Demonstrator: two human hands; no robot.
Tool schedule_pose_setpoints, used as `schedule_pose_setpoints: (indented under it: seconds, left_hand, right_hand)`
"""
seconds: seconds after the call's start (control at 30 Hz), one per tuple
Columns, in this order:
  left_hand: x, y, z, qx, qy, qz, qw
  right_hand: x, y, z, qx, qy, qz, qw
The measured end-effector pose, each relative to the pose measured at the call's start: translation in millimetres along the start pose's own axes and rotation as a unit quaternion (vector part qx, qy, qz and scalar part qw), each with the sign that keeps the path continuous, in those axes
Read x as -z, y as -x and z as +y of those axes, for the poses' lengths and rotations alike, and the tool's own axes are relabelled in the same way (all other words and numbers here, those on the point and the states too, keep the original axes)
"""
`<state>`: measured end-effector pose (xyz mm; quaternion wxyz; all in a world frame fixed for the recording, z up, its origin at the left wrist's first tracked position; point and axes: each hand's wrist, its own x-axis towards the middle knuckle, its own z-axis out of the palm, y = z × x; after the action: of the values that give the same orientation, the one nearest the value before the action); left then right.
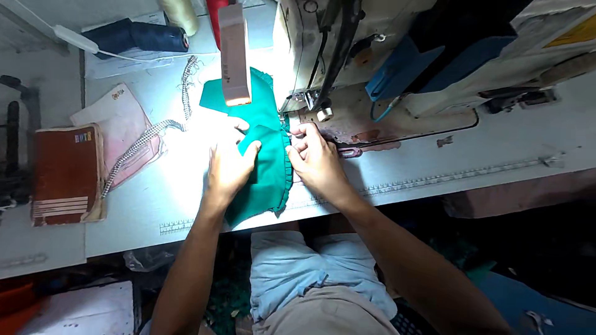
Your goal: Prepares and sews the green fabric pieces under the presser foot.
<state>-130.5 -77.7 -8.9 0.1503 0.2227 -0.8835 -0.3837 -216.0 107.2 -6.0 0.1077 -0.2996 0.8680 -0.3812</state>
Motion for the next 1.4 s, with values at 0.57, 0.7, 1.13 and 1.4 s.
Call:
schedule_pose_setpoints:
  seconds: [0.57, 0.7, 1.13, 1.4]
  left_hand:
    - [-15, -28, -13, -0.066, 0.02, -0.054, 0.996]
    - [-15, -26, -20, -0.083, 0.064, -0.081, 0.991]
    - [-17, -42, -21, -0.096, 0.018, -0.074, 0.992]
    - [-16, -38, 2, -0.174, -0.243, -0.151, 0.942]
  right_hand:
    - [5, -31, 29, 0.277, 0.29, -0.082, 0.913]
    - [-3, -23, 41, 0.25, 0.278, -0.026, 0.927]
    - [-4, -23, 42, 0.258, 0.287, -0.033, 0.922]
    - [-3, -22, 40, 0.242, 0.276, -0.031, 0.93]
